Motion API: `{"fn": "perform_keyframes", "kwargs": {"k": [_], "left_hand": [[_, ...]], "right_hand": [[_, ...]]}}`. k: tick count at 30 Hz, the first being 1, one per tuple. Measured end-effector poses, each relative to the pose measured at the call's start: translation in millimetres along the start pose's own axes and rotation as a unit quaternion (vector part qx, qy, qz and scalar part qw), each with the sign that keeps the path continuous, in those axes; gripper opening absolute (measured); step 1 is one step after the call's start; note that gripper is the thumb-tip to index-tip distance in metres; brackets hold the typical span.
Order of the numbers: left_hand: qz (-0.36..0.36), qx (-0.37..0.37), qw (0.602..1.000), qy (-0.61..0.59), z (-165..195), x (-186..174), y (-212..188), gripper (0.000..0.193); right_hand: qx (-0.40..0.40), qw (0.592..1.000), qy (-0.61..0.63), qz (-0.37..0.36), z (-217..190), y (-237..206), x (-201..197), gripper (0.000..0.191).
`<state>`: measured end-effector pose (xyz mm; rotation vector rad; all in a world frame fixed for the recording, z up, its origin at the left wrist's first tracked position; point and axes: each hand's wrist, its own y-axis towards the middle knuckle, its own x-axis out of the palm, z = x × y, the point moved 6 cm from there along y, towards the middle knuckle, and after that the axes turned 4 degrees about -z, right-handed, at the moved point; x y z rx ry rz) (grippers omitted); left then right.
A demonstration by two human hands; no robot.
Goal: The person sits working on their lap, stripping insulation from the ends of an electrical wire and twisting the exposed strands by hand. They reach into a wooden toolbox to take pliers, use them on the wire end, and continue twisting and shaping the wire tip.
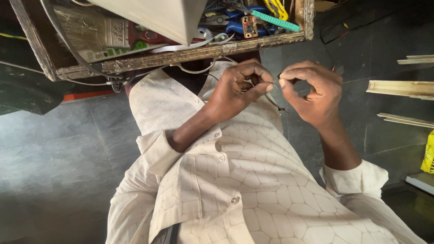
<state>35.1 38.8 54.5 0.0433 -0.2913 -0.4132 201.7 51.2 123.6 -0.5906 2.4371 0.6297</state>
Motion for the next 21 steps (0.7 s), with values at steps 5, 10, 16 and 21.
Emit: {"fn": "perform_keyframes", "kwargs": {"k": [5,10,16,21], "left_hand": [[0.0,0.005,1.0,0.006,-0.7,0.4,0.5,0.011],[0.009,-0.002,0.999,-0.033,-4.8,0.6,-0.4,0.011],[0.029,-0.03,0.998,-0.056,-11.7,-2.7,0.6,0.014],[0.027,-0.015,0.998,-0.063,-8.2,-2.7,1.8,0.014]], "right_hand": [[0.002,0.999,0.034,0.009,3.5,-0.7,2.0,0.015],[0.04,0.997,0.06,0.006,5.9,-3.0,2.5,0.013],[0.105,0.982,0.154,-0.016,15.2,-4.4,10.2,0.022],[0.122,0.983,0.131,-0.027,19.5,-7.8,16.8,0.011]]}}
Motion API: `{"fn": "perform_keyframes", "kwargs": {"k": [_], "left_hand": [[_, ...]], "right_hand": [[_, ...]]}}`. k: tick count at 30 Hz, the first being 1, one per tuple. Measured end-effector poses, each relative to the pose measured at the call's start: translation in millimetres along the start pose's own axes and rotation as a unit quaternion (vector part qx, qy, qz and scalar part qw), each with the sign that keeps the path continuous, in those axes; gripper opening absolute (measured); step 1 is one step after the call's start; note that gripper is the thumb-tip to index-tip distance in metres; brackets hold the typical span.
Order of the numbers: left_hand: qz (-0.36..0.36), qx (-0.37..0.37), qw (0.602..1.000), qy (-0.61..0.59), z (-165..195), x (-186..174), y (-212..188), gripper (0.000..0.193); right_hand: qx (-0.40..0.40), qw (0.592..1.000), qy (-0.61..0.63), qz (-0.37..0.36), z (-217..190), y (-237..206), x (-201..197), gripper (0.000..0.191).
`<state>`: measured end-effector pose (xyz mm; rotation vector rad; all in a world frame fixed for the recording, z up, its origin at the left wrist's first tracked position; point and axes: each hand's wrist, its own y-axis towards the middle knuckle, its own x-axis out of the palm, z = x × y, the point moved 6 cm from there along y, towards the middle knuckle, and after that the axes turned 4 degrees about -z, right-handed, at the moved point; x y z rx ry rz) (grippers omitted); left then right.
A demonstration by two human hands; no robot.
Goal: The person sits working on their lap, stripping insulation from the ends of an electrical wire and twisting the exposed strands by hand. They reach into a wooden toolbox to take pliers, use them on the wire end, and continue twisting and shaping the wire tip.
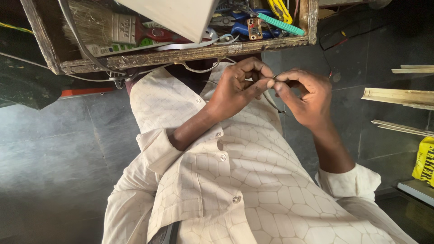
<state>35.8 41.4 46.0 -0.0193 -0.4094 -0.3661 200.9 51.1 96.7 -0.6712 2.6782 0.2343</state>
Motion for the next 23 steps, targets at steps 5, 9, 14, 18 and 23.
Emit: {"fn": "perform_keyframes", "kwargs": {"k": [5,9,14,18,23], "left_hand": [[0.001,0.005,0.999,0.054,9.0,0.6,0.3,0.01],[0.009,0.032,0.999,0.043,17.2,0.7,-0.1,0.009],[0.016,0.056,0.993,0.102,23.4,-0.8,-2.7,0.009],[0.004,0.094,0.982,0.165,27.8,2.2,-1.4,0.008],[-0.004,0.1,0.976,0.191,31.7,5.1,-2.5,0.01]], "right_hand": [[-0.032,0.999,-0.01,0.011,-4.1,0.8,-1.5,0.007],[-0.045,0.997,-0.067,-0.002,-9.1,3.6,1.7,0.009],[-0.069,0.992,-0.098,0.028,-26.3,3.9,-1.4,0.016],[-0.137,0.973,-0.183,0.045,-40.7,8.5,-5.0,0.021],[-0.175,0.951,-0.256,-0.002,-40.5,8.1,0.9,0.021]]}}
